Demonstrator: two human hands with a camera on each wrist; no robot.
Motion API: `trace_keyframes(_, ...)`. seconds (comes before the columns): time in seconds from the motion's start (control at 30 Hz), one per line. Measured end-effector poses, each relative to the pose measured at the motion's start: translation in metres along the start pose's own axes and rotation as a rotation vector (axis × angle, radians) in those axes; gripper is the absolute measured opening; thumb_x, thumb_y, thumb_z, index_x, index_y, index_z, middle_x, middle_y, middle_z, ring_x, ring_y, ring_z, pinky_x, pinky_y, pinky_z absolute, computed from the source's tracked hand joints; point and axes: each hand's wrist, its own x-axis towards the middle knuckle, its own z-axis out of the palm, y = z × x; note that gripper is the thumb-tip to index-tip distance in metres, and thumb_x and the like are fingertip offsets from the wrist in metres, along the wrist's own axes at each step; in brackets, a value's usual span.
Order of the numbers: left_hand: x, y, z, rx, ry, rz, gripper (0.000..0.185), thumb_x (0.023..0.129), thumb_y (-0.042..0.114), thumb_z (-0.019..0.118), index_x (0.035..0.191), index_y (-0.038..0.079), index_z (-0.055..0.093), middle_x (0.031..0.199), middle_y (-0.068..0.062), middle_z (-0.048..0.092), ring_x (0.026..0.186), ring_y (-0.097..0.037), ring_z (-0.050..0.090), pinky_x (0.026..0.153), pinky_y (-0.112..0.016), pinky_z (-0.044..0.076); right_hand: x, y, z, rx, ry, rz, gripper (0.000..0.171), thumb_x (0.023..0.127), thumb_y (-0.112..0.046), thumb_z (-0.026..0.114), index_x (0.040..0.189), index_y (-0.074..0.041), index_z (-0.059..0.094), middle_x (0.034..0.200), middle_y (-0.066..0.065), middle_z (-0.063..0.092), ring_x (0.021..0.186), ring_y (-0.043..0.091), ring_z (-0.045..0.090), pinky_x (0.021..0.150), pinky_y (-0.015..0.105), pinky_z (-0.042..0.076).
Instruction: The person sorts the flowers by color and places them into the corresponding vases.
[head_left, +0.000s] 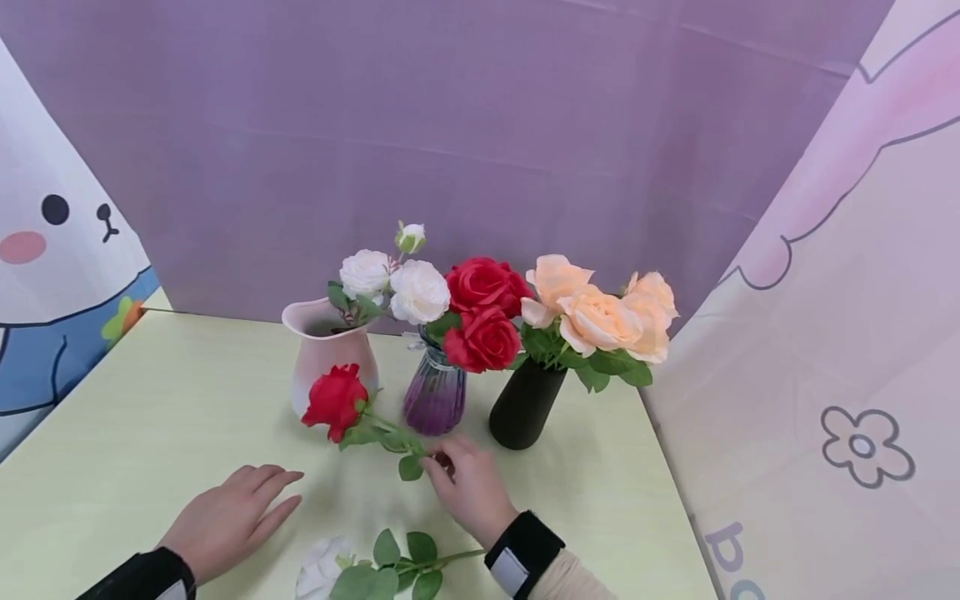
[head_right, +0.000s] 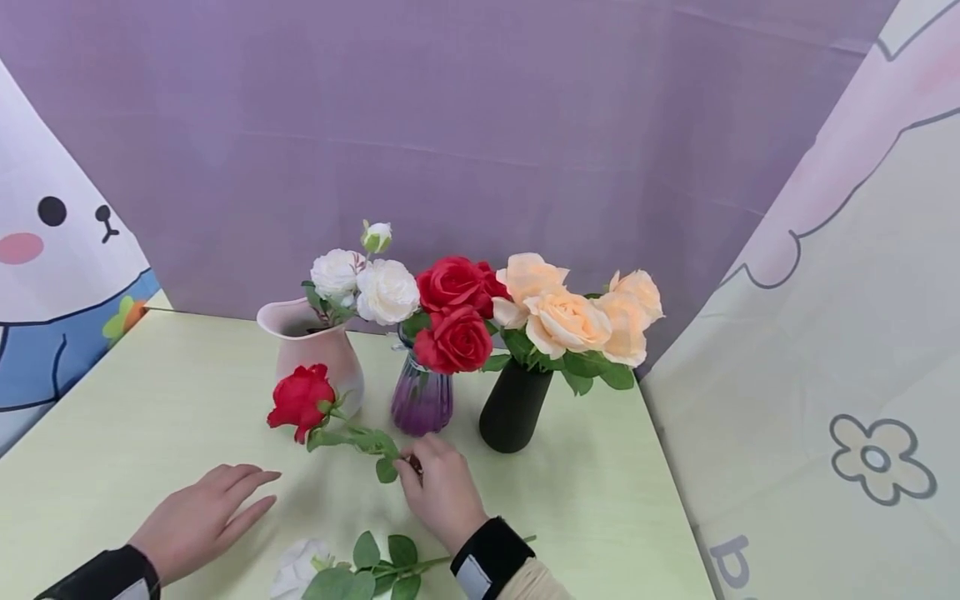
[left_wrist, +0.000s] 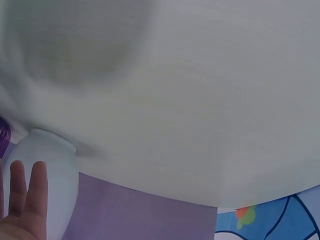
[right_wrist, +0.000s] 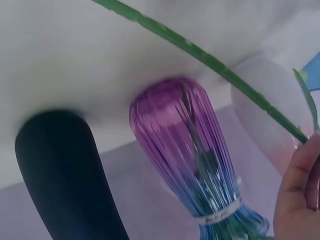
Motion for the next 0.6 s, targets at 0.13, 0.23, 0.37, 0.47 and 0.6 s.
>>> trace_keyframes(0.13, 0.01, -0.039, 0.072, 0.035, 0.067, 0.015, 0.061, 0.085, 0.081, 0.045, 0.141, 0.063, 0.029, 0.129, 0.023, 0.051, 0.114, -0.009, 0.05, 0.074, -0.048, 0.058, 0.018, -0.007, -0.022, 0.052, 0.076, -0.089, 0.024, 0.092, -0.027, 0.071, 0.113, -0.036, 0.065, 0.101, -0.01, 0.063, 0.086, 0.002, 0.059, 0.067, 0.014, 0.05)
trace_keyframes(0.23, 0.022, -0.054, 0.092, 0.008, 0.067, 0.025, 0.062, 0.087, 0.079, 0.046, 0.143, 0.062, 0.026, 0.133, 0.022, 0.05, 0.12, -0.012, 0.05, 0.087, -0.053, 0.055, 0.032, -0.011, -0.039, 0.066, 0.146, -0.142, 0.029, 0.09, -0.021, 0.072, 0.115, -0.034, 0.066, 0.105, -0.013, 0.064, 0.09, 0.0, 0.059, 0.072, 0.017, 0.052)
trace_keyframes(0.37, 0.036, -0.057, 0.088, -0.012, 0.089, 0.044, 0.061, 0.088, 0.076, 0.047, 0.144, 0.06, 0.027, 0.134, 0.021, 0.05, 0.122, -0.013, 0.05, 0.089, -0.054, 0.053, 0.05, -0.023, -0.064, 0.123, 0.209, -0.192, 0.033, 0.089, -0.016, 0.072, 0.118, -0.031, 0.064, 0.112, -0.014, 0.064, 0.097, 0.004, 0.062, 0.082, 0.019, 0.055)
trace_keyframes(0.47, 0.044, -0.053, 0.078, -0.018, 0.107, 0.063, 0.06, 0.089, 0.074, 0.047, 0.144, 0.06, 0.027, 0.134, 0.022, 0.05, 0.123, -0.013, 0.05, 0.089, -0.053, 0.053, 0.063, -0.034, -0.086, 0.154, 0.26, -0.235, 0.03, 0.09, -0.015, 0.072, 0.117, -0.029, 0.065, 0.112, -0.011, 0.066, 0.098, 0.009, 0.064, 0.082, 0.024, 0.056)
trace_keyframes(0.6, 0.054, -0.044, 0.064, -0.025, 0.12, 0.08, 0.06, 0.09, 0.073, 0.048, 0.144, 0.059, 0.029, 0.135, 0.021, 0.05, 0.124, -0.013, 0.05, 0.089, -0.053, 0.052, 0.081, -0.045, -0.114, 0.134, 0.374, -0.221, 0.026, 0.09, -0.024, 0.073, 0.115, -0.029, 0.067, 0.102, -0.01, 0.068, 0.089, 0.008, 0.062, 0.075, 0.026, 0.054)
